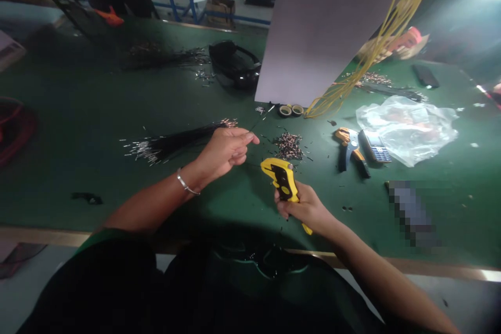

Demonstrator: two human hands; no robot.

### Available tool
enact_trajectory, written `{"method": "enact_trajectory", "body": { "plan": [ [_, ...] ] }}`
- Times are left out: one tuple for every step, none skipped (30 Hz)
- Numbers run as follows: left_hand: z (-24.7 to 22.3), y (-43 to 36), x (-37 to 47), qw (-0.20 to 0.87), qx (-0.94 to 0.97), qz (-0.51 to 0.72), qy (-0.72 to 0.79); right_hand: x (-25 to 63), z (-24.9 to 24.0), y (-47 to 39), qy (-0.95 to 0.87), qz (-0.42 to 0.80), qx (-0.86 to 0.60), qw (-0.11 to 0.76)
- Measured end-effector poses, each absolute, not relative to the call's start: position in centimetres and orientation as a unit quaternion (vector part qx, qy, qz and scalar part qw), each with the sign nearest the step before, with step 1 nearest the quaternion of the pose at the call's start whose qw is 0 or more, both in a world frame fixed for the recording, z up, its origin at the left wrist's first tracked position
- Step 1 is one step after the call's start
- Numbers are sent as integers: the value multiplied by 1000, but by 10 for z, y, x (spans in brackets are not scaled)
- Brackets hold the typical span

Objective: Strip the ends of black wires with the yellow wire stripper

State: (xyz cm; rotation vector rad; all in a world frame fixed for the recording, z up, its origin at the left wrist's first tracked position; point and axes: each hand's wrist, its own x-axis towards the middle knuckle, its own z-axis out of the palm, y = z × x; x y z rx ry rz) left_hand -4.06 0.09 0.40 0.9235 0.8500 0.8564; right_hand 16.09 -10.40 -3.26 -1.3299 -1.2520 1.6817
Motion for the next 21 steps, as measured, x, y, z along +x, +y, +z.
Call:
{"method": "enact_trajectory", "body": {
  "plan": [
    [4, 1, -41, 727, 420, 386, 383, 162, -32, -106, -465, 657, -493, 331],
    [4, 1, -40, 729, 420, 383, 381, 162, -32, -108, -452, 667, -483, 342],
    [4, 0, -39, 732, 419, 379, 381, 163, -33, -108, -443, 671, -480, 352],
    [5, -2, -38, 734, 417, 375, 383, 163, -34, -107, -438, 669, -481, 359],
    [5, -5, -37, 736, 414, 372, 386, 163, -36, -106, -437, 663, -487, 363],
    [6, -7, -35, 737, 412, 369, 388, 163, -39, -104, -441, 655, -496, 362],
    [7, -9, -35, 738, 410, 368, 389, 163, -41, -102, -451, 644, -506, 356],
    [8, -11, -34, 738, 410, 367, 389, 163, -42, -100, -464, 630, -517, 346],
    [9, -12, -34, 737, 411, 368, 391, 163, -43, -99, -481, 613, -529, 335],
    [10, -13, -34, 735, 411, 369, 393, 164, -44, -97, -502, 593, -541, 323],
    [10, -14, -34, 733, 412, 370, 395, 165, -45, -96, -525, 569, -551, 311],
    [11, -14, -34, 731, 412, 371, 396, 166, -46, -96, -548, 545, -559, 300],
    [12, -15, -34, 730, 413, 373, 397, 166, -46, -95, -570, 520, -566, 292],
    [12, -16, -34, 729, 414, 374, 396, 167, -47, -95, -589, 497, -571, 284],
    [12, -17, -34, 728, 416, 375, 394, 167, -47, -94, -604, 477, -575, 278],
    [13, -18, -34, 728, 417, 376, 393, 167, -48, -93, -615, 461, -579, 274],
    [13, -19, -34, 727, 417, 377, 394, 166, -48, -92, -621, 449, -581, 273],
    [14, -20, -33, 726, 417, 378, 395, 165, -48, -90, -625, 441, -583, 274],
    [14, -21, -32, 725, 416, 379, 398, 163, -48, -89, -626, 435, -585, 276],
    [14, -22, -32, 723, 414, 381, 400, 161, -48, -87, -626, 432, -587, 278],
    [15, -22, -31, 722, 412, 383, 402, 160, -49, -85, -625, 430, -588, 280]
  ]
}}
